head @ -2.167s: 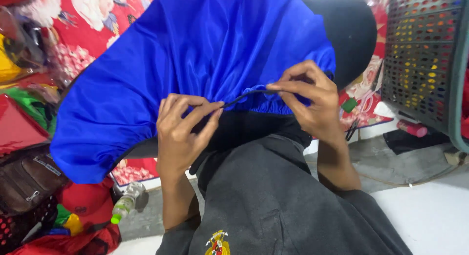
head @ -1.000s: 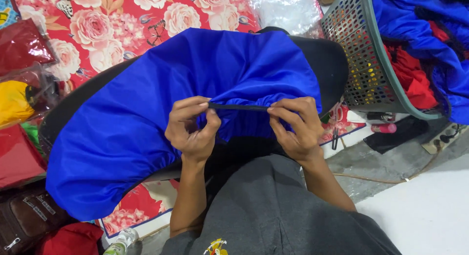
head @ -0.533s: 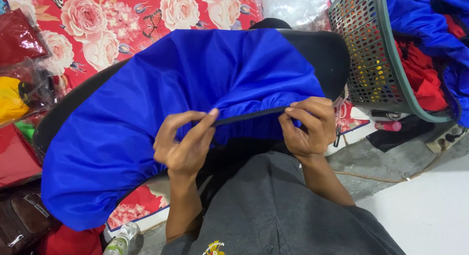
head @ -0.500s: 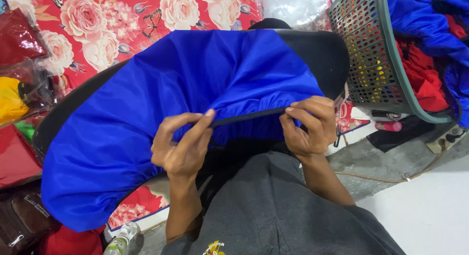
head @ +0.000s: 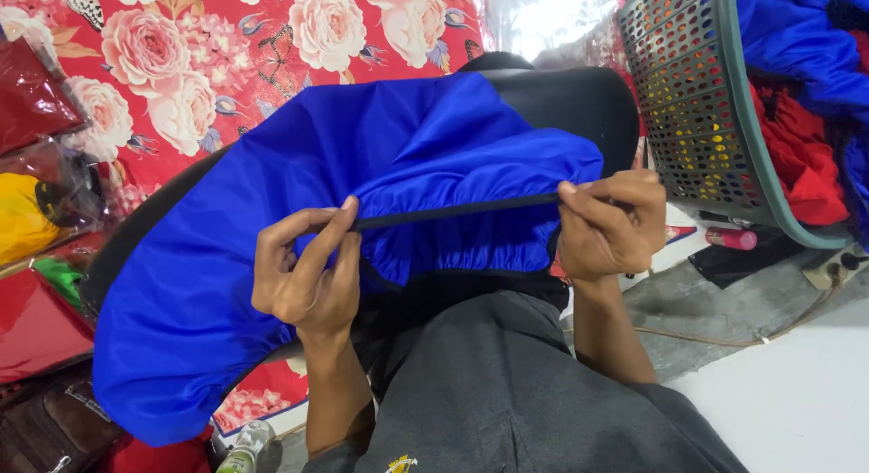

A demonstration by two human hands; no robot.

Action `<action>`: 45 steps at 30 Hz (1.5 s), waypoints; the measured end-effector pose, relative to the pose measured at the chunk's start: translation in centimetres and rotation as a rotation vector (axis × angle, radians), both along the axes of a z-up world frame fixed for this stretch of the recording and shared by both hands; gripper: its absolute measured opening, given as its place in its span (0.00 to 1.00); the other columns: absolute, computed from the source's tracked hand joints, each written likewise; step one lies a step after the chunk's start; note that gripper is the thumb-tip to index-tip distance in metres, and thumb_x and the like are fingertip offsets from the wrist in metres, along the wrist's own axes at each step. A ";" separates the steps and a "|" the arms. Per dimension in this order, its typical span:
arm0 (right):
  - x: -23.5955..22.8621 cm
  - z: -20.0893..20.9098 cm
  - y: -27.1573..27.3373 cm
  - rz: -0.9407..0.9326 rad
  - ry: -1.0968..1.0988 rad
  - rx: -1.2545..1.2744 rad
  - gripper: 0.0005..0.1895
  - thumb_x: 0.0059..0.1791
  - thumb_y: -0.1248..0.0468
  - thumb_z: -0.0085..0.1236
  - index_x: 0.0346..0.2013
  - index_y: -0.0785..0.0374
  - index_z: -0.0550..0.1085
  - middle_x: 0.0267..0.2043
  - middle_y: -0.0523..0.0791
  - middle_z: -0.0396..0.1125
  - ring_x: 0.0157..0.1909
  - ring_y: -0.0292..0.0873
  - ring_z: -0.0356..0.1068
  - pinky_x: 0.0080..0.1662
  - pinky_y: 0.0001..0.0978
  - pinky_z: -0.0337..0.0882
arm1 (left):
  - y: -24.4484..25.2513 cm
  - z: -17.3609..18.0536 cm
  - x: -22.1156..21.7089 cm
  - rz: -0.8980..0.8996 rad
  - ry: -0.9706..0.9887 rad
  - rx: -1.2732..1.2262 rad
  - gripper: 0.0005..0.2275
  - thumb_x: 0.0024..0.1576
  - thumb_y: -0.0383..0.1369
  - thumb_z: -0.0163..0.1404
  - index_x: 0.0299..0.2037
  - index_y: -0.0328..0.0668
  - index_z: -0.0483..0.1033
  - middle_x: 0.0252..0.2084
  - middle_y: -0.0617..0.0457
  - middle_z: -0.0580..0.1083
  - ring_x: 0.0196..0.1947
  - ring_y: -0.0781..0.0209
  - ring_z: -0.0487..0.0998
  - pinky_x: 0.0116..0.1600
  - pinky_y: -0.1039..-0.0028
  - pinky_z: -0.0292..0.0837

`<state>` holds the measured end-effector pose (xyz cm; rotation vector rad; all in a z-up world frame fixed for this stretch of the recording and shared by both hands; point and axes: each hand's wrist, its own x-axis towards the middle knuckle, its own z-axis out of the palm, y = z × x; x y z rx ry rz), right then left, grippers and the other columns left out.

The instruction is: Assembling a blue fabric cover by manually fitting a black elastic band around its edge and singeing the ends with a lighter.

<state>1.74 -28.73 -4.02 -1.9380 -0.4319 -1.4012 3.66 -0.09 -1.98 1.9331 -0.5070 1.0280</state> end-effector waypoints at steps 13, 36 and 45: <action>4.4 -1.4 -3.1 0.055 0.204 0.071 0.09 0.43 0.88 0.74 0.26 0.77 0.84 0.26 0.54 0.65 0.25 0.47 0.63 0.28 0.34 0.64 | 2.6 -1.0 3.2 -0.020 0.249 -0.078 0.12 0.49 0.09 0.66 0.36 0.32 0.88 0.32 0.43 0.77 0.29 0.54 0.81 0.35 0.71 0.82; 5.6 1.9 1.7 0.838 1.116 0.108 0.08 0.49 0.62 0.66 0.32 0.63 0.77 0.33 0.46 0.66 0.35 0.43 0.64 0.45 0.36 0.61 | 2.0 -2.2 5.4 -0.351 1.030 -0.327 0.11 0.68 0.29 0.50 0.32 0.36 0.78 0.25 0.52 0.66 0.28 0.65 0.62 0.35 0.72 0.61; 5.2 0.3 2.2 0.542 0.967 0.317 0.04 0.50 0.71 0.67 0.38 0.68 0.81 0.45 0.54 0.65 0.42 0.44 0.69 0.49 0.34 0.70 | 1.9 -3.1 5.1 -0.289 1.094 -0.542 0.10 0.66 0.31 0.54 0.31 0.39 0.79 0.21 0.60 0.63 0.27 0.72 0.58 0.34 0.79 0.56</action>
